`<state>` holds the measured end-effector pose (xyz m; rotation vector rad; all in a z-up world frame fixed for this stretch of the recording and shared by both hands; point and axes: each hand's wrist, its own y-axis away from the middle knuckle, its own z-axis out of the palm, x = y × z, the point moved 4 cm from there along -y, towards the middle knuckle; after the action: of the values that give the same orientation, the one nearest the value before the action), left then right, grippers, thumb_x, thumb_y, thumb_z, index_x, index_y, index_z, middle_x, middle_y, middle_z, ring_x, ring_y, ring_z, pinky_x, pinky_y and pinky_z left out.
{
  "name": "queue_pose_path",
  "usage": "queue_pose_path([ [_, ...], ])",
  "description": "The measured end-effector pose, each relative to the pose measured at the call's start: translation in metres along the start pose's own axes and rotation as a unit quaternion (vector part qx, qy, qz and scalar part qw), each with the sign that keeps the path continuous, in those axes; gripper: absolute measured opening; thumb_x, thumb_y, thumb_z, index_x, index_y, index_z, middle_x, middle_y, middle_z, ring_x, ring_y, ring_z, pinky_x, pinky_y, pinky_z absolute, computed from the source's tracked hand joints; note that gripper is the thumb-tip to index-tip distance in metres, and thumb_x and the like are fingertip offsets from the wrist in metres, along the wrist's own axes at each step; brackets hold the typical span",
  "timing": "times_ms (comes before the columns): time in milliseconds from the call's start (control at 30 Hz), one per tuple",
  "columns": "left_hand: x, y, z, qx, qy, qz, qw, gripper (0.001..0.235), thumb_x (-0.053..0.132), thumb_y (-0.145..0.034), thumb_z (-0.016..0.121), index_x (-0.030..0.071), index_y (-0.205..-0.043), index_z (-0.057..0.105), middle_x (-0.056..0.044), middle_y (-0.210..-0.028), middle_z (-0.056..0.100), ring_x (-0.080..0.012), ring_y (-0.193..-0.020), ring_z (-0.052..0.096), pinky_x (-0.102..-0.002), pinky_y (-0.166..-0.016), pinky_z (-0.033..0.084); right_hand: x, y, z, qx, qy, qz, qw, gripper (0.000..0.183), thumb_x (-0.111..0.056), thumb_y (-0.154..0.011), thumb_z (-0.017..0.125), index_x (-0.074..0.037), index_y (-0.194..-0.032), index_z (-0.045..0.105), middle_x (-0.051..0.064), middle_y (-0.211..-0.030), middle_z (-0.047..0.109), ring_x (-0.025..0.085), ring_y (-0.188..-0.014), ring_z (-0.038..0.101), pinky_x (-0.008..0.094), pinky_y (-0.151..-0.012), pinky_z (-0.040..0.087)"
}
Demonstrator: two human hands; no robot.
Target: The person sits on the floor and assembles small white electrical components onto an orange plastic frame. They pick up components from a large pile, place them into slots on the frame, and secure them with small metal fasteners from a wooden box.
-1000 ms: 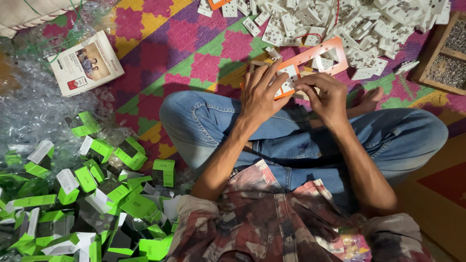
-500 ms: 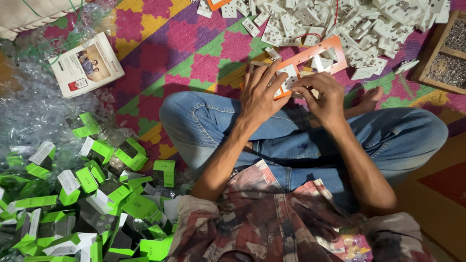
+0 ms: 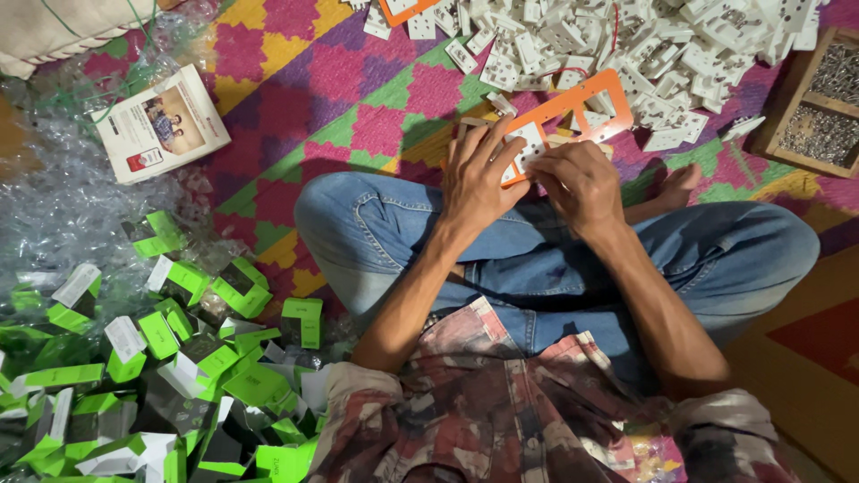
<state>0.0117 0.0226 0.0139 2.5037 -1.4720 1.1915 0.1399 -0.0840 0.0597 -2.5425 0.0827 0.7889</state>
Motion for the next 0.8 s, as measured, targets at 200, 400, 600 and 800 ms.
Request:
queue_pose_path([
  [200, -0.0017, 0.0016, 0.0019, 0.006, 0.011, -0.014, 1.000, 0.058, 0.025, -0.065, 0.091, 0.011, -0.117, 0.070, -0.009, -0.147, 0.056, -0.0311, -0.127, 0.055, -0.052, -0.099, 0.045, 0.0024, 0.0027, -0.0009, 0.011, 0.010, -0.025, 1.000, 0.025, -0.002, -0.084, 0.087, -0.004, -0.106, 0.075, 0.010, -0.099, 0.067, 0.030, -0.092, 0.064, 0.042, -0.077, 0.051],
  [400, -0.0012, 0.0006, 0.0004, 0.023, 0.025, -0.023, 0.999, 0.056, 0.023, -0.066, 0.088, 0.010, -0.117, 0.068, -0.011, -0.146, 0.057, -0.0331, -0.127, 0.056, -0.050, -0.102, 0.047, 0.0032, 0.0030, 0.0007, -0.020, -0.011, -0.038, 0.999, 0.024, -0.003, -0.082, 0.085, -0.004, -0.103, 0.073, 0.010, -0.101, 0.066, 0.030, -0.094, 0.065, 0.042, -0.079, 0.053],
  [600, 0.0018, 0.0002, -0.0024, 0.026, 0.013, -0.012, 0.999, 0.056, 0.023, -0.066, 0.088, 0.009, -0.116, 0.068, -0.011, -0.142, 0.059, -0.0327, -0.125, 0.056, -0.052, -0.102, 0.046, 0.0004, 0.0006, -0.0005, -0.031, 0.037, -0.040, 0.998, 0.022, -0.009, -0.082, 0.085, -0.007, -0.102, 0.076, 0.007, -0.099, 0.067, 0.028, -0.091, 0.064, 0.042, -0.075, 0.050],
  [800, 0.0019, -0.0009, -0.0058, 0.063, -0.002, 0.007, 0.998, 0.047, 0.021, -0.067, 0.086, 0.006, -0.109, 0.070, -0.012, -0.133, 0.063, -0.0363, -0.123, 0.056, -0.053, -0.100, 0.045, -0.0045, -0.0031, -0.0029, -0.038, 0.079, -0.011, 0.996, 0.016, -0.016, -0.085, 0.083, -0.011, -0.094, 0.071, 0.007, -0.102, 0.067, 0.030, -0.093, 0.063, 0.043, -0.075, 0.047],
])
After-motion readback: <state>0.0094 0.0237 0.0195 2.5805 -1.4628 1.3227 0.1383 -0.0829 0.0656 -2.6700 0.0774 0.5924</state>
